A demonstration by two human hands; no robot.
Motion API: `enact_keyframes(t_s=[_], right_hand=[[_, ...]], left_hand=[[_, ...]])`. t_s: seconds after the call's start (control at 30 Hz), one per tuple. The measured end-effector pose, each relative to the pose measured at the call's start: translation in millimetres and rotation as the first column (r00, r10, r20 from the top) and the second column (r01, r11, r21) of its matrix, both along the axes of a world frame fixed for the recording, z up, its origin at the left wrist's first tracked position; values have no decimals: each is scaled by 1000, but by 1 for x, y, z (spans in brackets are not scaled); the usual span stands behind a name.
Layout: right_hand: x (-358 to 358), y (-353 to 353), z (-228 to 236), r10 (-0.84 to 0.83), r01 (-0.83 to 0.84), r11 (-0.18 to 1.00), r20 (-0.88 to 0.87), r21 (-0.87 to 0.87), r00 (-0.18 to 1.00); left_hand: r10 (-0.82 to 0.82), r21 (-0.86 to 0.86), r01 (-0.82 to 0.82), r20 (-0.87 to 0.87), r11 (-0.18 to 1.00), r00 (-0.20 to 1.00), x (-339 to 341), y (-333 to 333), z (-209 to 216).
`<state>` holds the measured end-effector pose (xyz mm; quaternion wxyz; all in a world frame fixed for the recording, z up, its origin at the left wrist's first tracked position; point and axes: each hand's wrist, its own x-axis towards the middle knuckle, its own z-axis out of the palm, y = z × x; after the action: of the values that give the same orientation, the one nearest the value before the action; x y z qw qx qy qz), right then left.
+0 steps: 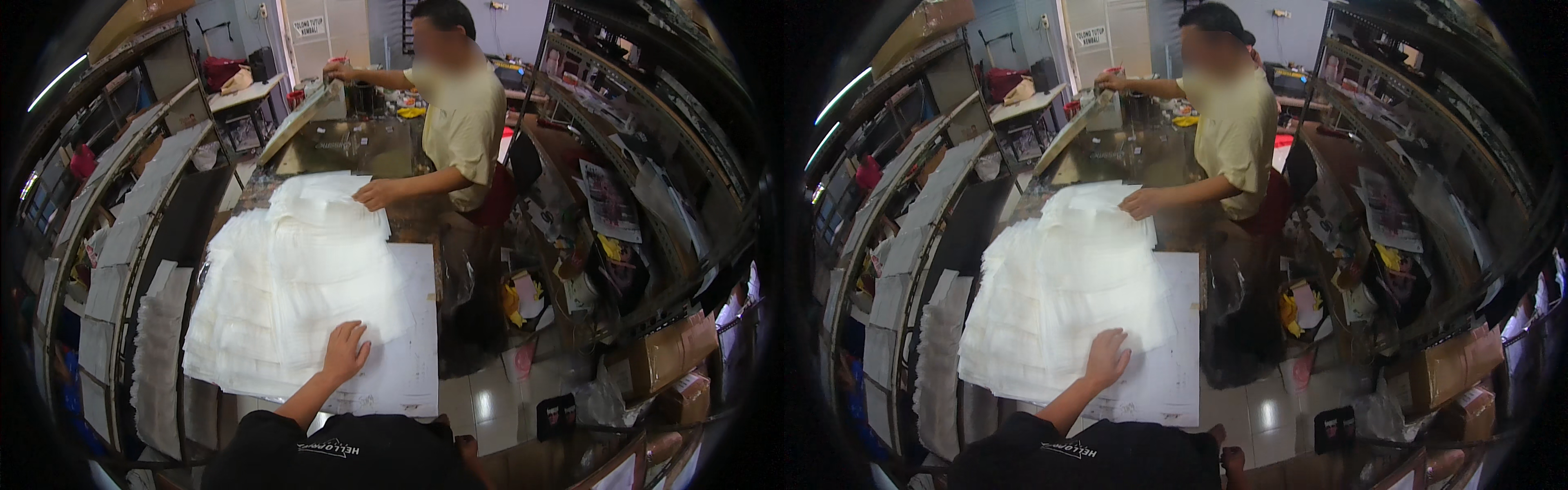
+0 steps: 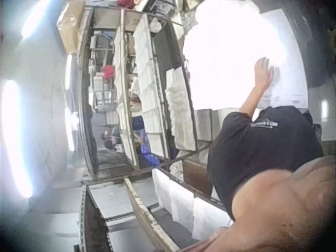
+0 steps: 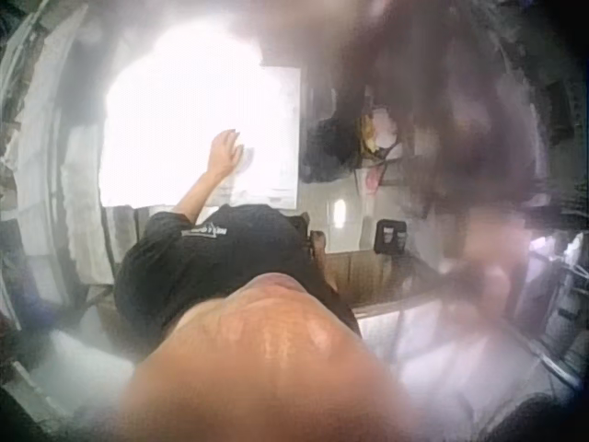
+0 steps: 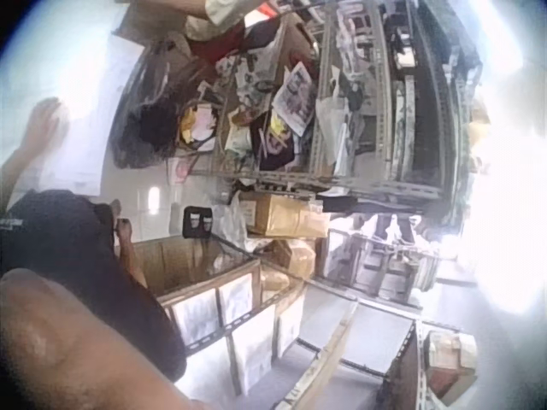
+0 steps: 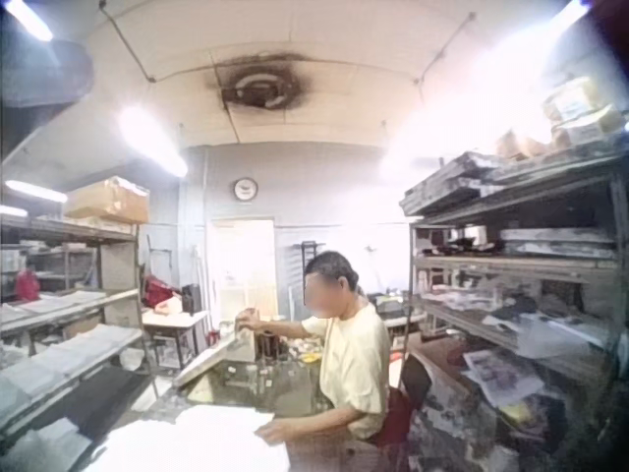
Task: The person repeatedly picks up white paper sheets from a wooden rack and places them onto a stack on a nearby table. The person handles the sheets one at a time, moving between the rack and the table throughout the clip.
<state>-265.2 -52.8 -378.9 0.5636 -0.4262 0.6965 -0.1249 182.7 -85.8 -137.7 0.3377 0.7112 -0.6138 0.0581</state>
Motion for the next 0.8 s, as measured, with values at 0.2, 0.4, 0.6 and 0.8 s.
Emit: enact_keyframes(t_s=[0.2, 0.4, 0.6, 0.8], right_hand=[[-17, 11, -2, -8, 7, 999, 39, 37, 999], [-6, 12, 6, -71, 69, 996, 41, 59, 997], [15, 16, -2, -117, 117, 993, 22, 21, 993], [52, 10, 41, -144, 121, 964, -83, -238, 986]], left_hand=[[27, -111, -27, 2, 993, 1000, 19, -37, 29], [81, 70, -103, 264, 992, 961, 61, -79, 45], [-39, 446, -144, 376, 883, 926, 89, -97, 12], [-55, 357, -114, 432, 927, 900, 111, -98, -11]])
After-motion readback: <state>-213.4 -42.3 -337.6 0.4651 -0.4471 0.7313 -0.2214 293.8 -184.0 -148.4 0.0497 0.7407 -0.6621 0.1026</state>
